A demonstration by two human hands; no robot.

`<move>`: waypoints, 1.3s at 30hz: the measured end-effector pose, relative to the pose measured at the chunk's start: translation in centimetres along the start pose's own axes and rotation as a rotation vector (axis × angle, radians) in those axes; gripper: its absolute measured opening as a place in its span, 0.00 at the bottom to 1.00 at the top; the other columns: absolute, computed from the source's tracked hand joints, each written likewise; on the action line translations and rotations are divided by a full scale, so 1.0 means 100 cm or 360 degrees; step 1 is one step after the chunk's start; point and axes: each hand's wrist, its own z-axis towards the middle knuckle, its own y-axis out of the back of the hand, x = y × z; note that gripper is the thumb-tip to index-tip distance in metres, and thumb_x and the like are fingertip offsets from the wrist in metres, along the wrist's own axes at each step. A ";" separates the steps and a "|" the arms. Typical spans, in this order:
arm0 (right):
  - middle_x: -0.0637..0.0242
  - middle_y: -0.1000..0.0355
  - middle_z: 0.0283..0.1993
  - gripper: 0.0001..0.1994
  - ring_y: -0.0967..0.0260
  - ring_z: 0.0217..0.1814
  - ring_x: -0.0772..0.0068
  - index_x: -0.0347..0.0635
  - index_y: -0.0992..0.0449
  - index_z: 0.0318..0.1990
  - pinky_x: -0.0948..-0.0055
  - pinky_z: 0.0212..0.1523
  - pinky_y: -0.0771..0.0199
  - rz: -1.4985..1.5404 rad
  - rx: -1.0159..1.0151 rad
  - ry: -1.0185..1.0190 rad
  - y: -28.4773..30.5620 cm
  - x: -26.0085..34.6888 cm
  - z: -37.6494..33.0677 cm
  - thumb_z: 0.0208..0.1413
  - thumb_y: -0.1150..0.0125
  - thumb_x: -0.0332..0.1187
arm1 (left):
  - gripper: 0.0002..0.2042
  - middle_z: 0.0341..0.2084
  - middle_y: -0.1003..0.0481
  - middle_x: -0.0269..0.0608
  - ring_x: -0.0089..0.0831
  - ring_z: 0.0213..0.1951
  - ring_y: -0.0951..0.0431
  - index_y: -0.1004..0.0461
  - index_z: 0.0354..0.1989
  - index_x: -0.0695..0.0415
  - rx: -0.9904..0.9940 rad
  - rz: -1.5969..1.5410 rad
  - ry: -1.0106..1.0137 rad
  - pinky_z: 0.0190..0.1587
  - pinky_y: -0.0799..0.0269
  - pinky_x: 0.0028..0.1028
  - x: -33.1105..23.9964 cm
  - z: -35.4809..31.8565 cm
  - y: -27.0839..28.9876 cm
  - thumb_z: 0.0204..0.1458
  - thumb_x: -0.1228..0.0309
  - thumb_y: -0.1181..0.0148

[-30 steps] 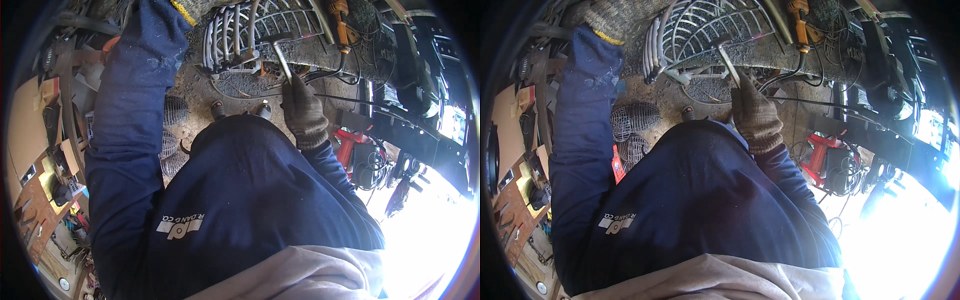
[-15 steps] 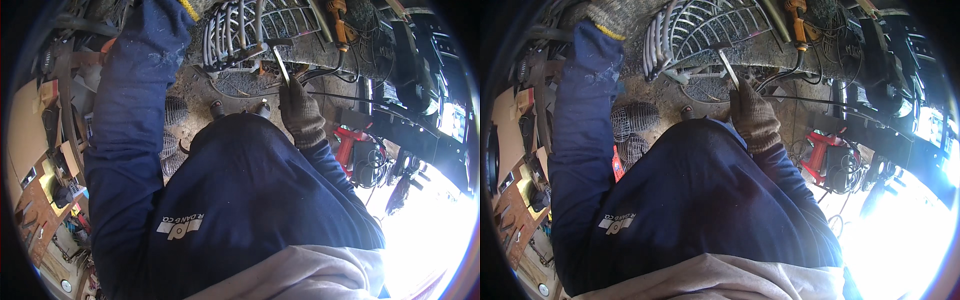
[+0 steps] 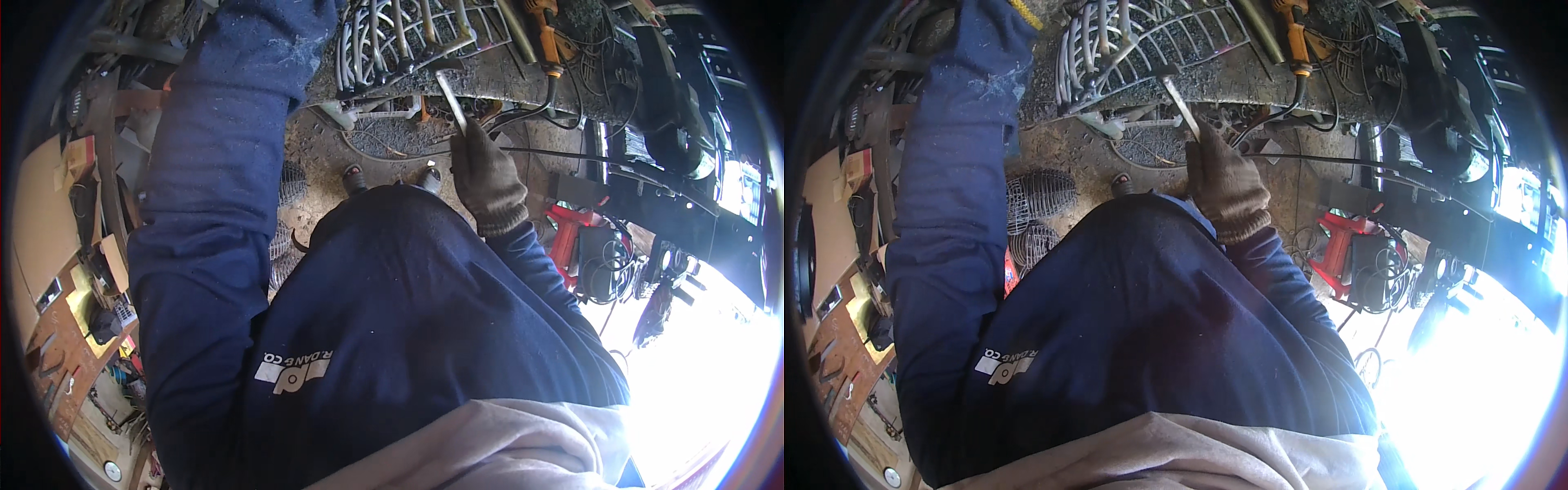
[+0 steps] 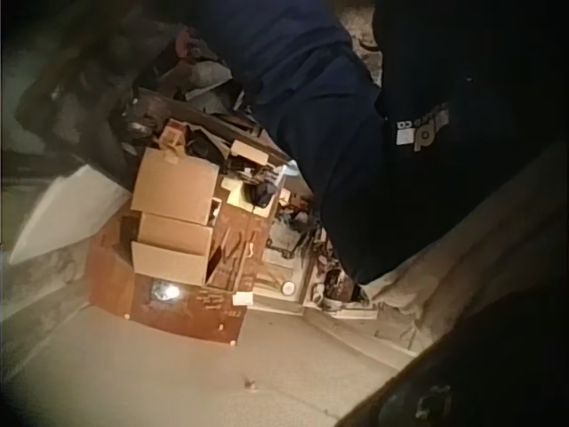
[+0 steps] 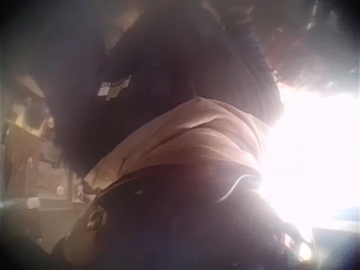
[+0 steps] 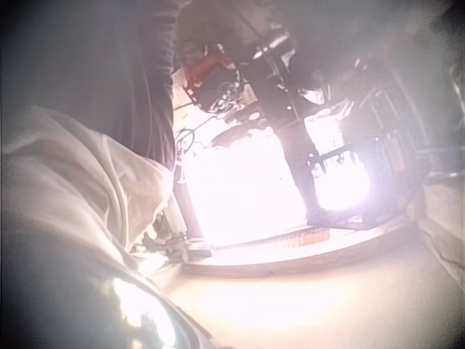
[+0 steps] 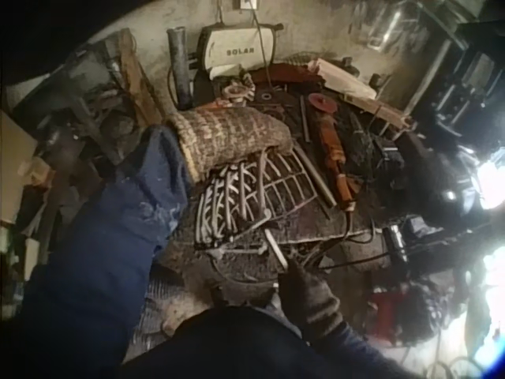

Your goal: The person welds points on a curved metal grid using a welding rod, then hammers parts of the grid into alignment with a hammer, and finally holds a metal frame provided by another person.

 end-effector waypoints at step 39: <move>0.64 0.24 0.34 0.16 0.24 0.31 0.72 0.40 0.27 0.58 0.68 0.33 0.23 0.0917 0.0103 -0.0397 -0.019 -0.036 -0.031 0.71 0.47 0.41 | 0.18 0.65 0.30 0.44 0.39 0.66 0.31 0.24 0.62 0.52 0.0458 -0.0856 0.1507 0.70 0.39 0.38 -0.007 -0.026 0.024 0.66 0.62 0.43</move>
